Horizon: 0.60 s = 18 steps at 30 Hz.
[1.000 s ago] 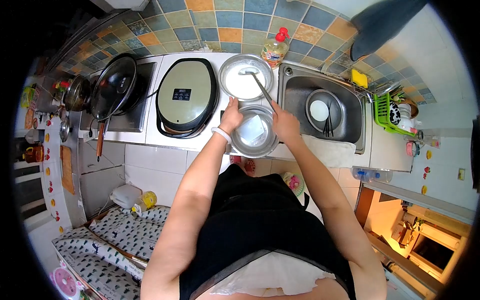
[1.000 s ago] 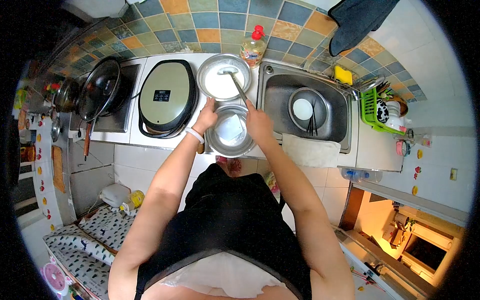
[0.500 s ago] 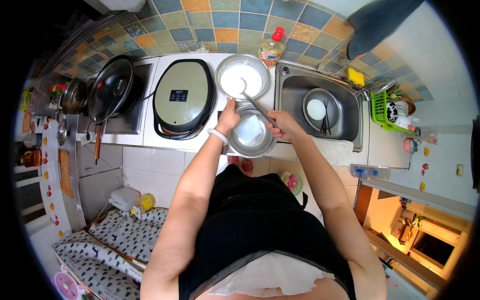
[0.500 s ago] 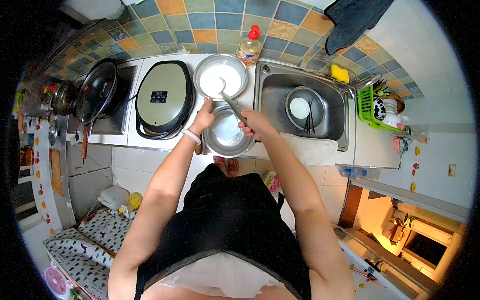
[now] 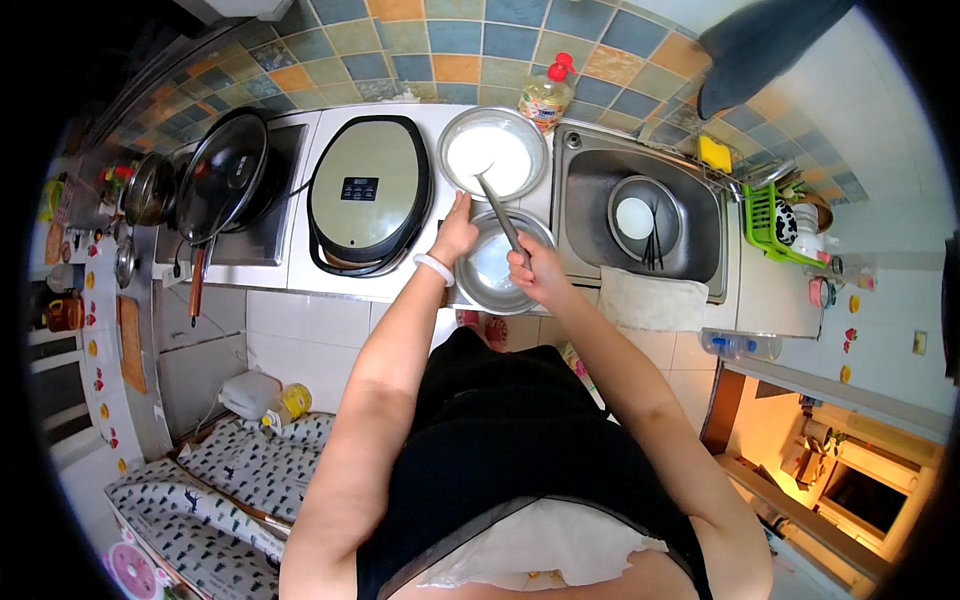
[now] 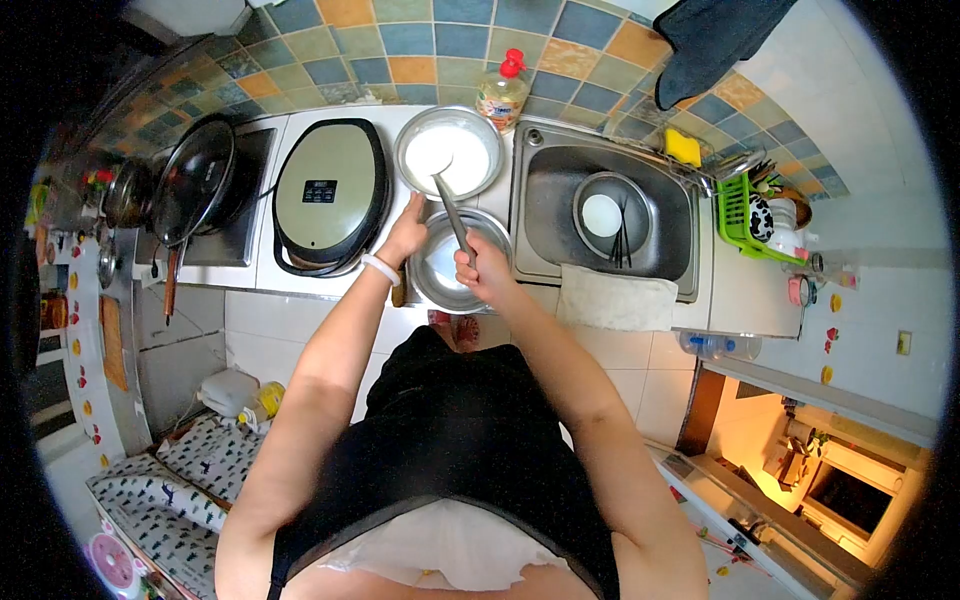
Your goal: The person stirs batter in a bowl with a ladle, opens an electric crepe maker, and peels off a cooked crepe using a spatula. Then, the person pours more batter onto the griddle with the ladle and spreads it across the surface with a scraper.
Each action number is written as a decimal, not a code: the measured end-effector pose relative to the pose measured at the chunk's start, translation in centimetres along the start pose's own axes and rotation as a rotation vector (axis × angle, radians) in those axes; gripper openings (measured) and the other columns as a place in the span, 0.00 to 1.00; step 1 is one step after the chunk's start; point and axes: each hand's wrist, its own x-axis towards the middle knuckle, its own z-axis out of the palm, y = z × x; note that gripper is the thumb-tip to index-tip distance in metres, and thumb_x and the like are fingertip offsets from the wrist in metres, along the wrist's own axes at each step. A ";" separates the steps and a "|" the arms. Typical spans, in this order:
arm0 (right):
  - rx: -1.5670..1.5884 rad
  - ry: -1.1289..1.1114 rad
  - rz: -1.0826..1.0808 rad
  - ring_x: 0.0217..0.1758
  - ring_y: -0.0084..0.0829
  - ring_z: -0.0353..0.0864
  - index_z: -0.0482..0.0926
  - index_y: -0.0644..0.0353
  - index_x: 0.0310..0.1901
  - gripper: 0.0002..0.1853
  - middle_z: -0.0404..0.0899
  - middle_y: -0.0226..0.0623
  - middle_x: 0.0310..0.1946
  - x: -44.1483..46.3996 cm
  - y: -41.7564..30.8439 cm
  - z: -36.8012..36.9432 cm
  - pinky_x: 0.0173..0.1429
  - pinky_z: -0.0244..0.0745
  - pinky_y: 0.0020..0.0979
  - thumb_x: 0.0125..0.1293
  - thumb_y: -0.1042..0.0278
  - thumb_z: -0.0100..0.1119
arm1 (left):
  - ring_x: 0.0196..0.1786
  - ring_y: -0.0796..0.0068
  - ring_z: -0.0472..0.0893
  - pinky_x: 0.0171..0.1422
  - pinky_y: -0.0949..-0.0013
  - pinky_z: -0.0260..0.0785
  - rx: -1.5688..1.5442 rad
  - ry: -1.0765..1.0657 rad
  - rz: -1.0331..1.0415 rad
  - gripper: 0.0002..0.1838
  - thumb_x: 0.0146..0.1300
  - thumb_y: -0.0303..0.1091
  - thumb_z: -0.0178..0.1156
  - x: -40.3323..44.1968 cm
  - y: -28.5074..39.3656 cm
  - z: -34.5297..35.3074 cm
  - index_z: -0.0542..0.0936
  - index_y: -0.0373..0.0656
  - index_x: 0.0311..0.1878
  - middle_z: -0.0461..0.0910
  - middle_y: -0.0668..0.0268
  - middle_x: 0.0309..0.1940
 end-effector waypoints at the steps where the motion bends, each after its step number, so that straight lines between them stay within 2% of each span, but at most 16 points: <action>1: -0.059 0.024 -0.020 0.10 0.19 0.55 0.64 0.52 0.49 0.09 0.66 0.27 0.18 -0.4 0.2 0.3 0.14 0.51 0.23 0.77 0.60 0.36 | 0.78 0.55 0.49 0.79 0.68 0.42 -0.006 0.002 -0.002 0.40 0.51 0.20 0.46 0.1 0.0 0.0 0.54 0.31 0.73 0.45 0.44 0.75; 3: -0.178 0.070 -0.060 0.10 0.20 0.56 0.65 0.53 0.58 0.14 0.66 0.28 0.18 -1.1 0.5 0.6 0.13 0.52 0.24 0.77 0.60 0.37 | 0.78 0.55 0.48 0.80 0.68 0.42 -0.020 0.005 -0.008 0.40 0.51 0.20 0.46 0.1 0.0 0.0 0.54 0.31 0.73 0.45 0.44 0.75; 6: -0.279 0.074 -0.108 0.09 0.21 0.56 0.60 0.52 0.68 0.21 0.66 0.29 0.18 -1.5 1.2 0.1 0.13 0.52 0.24 0.77 0.60 0.37 | 0.78 0.55 0.48 0.80 0.68 0.41 -0.042 0.008 -0.005 0.40 0.51 0.20 0.45 0.2 -0.1 -0.1 0.54 0.31 0.73 0.46 0.44 0.75; 11: -0.258 0.108 -0.135 0.09 0.20 0.56 0.60 0.51 0.70 0.23 0.66 0.28 0.18 -2.8 1.7 -0.2 0.13 0.52 0.23 0.76 0.62 0.37 | 0.78 0.55 0.48 0.80 0.68 0.40 -0.090 0.035 0.035 0.41 0.50 0.19 0.44 0.4 -0.8 0.1 0.53 0.32 0.73 0.45 0.43 0.75; 14: -0.273 0.130 -0.161 0.09 0.19 0.56 0.60 0.52 0.71 0.23 0.66 0.28 0.18 -3.6 1.3 -0.1 0.13 0.52 0.23 0.76 0.63 0.37 | 0.77 0.54 0.51 0.78 0.68 0.44 -0.131 0.034 -0.016 0.39 0.52 0.19 0.45 0.8 -1.4 0.6 0.54 0.32 0.73 0.48 0.42 0.74; 17: -0.351 0.176 -0.215 0.09 0.19 0.57 0.60 0.53 0.71 0.23 0.66 0.28 0.18 -4.4 0.8 0.0 0.13 0.53 0.22 0.77 0.62 0.37 | 0.77 0.55 0.53 0.76 0.66 0.50 -0.462 -0.061 -0.155 0.39 0.56 0.20 0.47 0.3 0.0 0.5 0.53 0.34 0.74 0.50 0.45 0.74; 18: -0.382 0.194 -0.238 0.10 0.18 0.57 0.60 0.53 0.71 0.23 0.66 0.27 0.18 -4.6 0.7 0.0 0.13 0.53 0.22 0.77 0.62 0.38 | 0.74 0.57 0.57 0.74 0.66 0.53 -0.632 -0.042 -0.185 0.39 0.56 0.20 0.49 0.3 0.4 0.8 0.53 0.35 0.74 0.54 0.46 0.73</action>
